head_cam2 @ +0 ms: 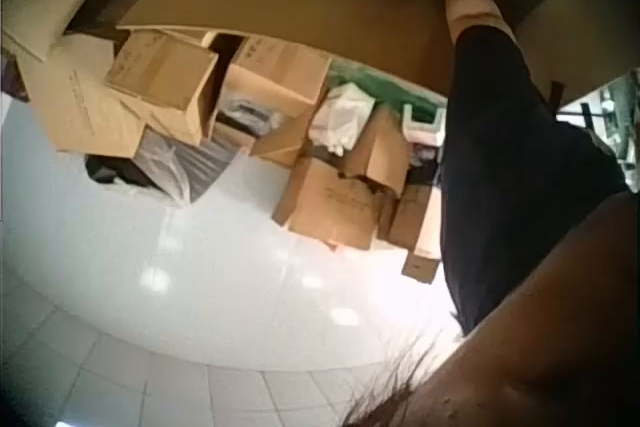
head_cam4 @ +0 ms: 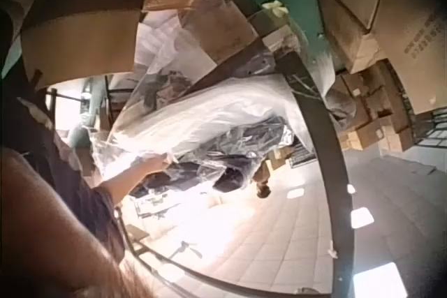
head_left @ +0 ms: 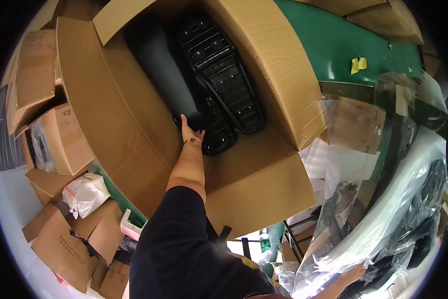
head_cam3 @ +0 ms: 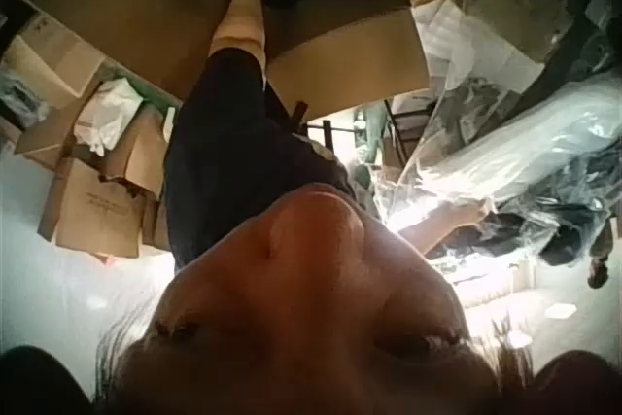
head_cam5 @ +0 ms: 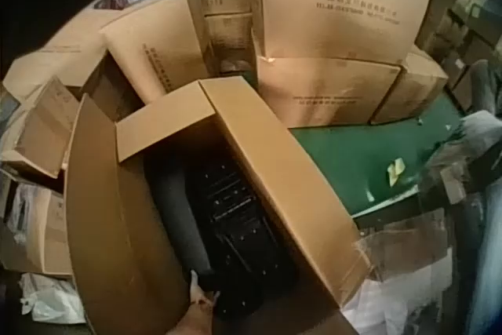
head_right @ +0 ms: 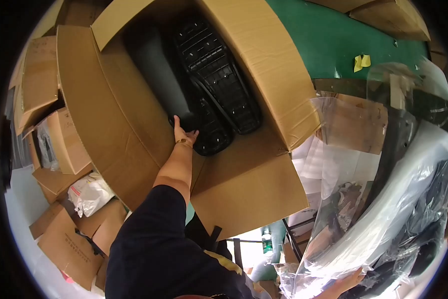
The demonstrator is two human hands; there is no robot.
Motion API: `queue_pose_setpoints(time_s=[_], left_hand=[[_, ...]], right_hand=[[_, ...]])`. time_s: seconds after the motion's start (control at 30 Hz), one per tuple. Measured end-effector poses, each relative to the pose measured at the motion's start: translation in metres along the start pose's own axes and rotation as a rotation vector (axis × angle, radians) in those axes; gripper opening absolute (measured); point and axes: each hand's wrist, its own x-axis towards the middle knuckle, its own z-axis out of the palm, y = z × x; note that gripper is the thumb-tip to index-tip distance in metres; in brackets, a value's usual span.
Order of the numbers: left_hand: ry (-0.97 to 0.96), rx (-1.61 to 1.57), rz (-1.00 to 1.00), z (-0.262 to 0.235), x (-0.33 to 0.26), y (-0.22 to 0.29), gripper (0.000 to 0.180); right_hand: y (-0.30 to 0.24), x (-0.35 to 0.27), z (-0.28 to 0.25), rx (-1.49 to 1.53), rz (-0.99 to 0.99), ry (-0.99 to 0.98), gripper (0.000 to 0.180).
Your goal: Bagging individual motorcycle seats and placing them on a table for further processing.
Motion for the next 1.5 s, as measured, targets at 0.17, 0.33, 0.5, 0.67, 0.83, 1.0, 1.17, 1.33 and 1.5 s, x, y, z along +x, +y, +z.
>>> queue_pose_setpoints(time_s=[0.17, 0.33, 0.5, 0.67, 0.83, 1.0, 1.17, 1.33, 1.5], left_hand=[[-0.184, -0.335, 0.059, 0.014, -0.044, 0.000, 0.080], [-0.643, -0.365, 0.320, 0.049, -0.118, 0.080, 0.045], [-0.613, -0.132, 0.466, 0.050, -0.191, 0.160, 0.035], [-0.776, 0.094, 0.492, -0.039, -0.319, 0.102, 0.048], [-1.081, 0.066, 0.215, -0.176, -0.390, 0.068, 0.054], [-1.010, 0.665, 0.259, -0.261, -0.422, 0.046, 0.052], [-1.209, 1.021, 0.271, -0.272, -0.450, -0.011, 0.059], [-1.643, 1.257, 0.599, -0.234, -0.451, -0.044, 0.114], [-1.614, 0.581, 0.799, -0.151, -0.574, -0.078, 0.110]], right_hand=[[-0.021, -0.011, -0.019, -0.357, -0.083, -0.003, 0.074], [-0.053, -0.014, -0.032, -0.567, -0.467, 0.112, 0.069], [-0.144, -0.068, 0.028, -0.507, -1.066, 0.039, 0.050], [-0.188, -0.179, 0.098, 0.142, -0.684, -0.621, 0.038], [-0.182, -0.312, 0.234, 0.196, 0.179, -1.630, 0.069], [-0.174, -0.356, 0.253, 0.702, 0.677, -1.705, 0.058], [-0.166, -0.309, 0.195, 0.852, 0.405, -1.619, 0.073], [-0.178, -0.264, 0.068, 0.755, -0.207, -1.418, 0.080], [-0.126, -0.234, -0.039, 0.627, -0.397, -1.243, 0.079]])
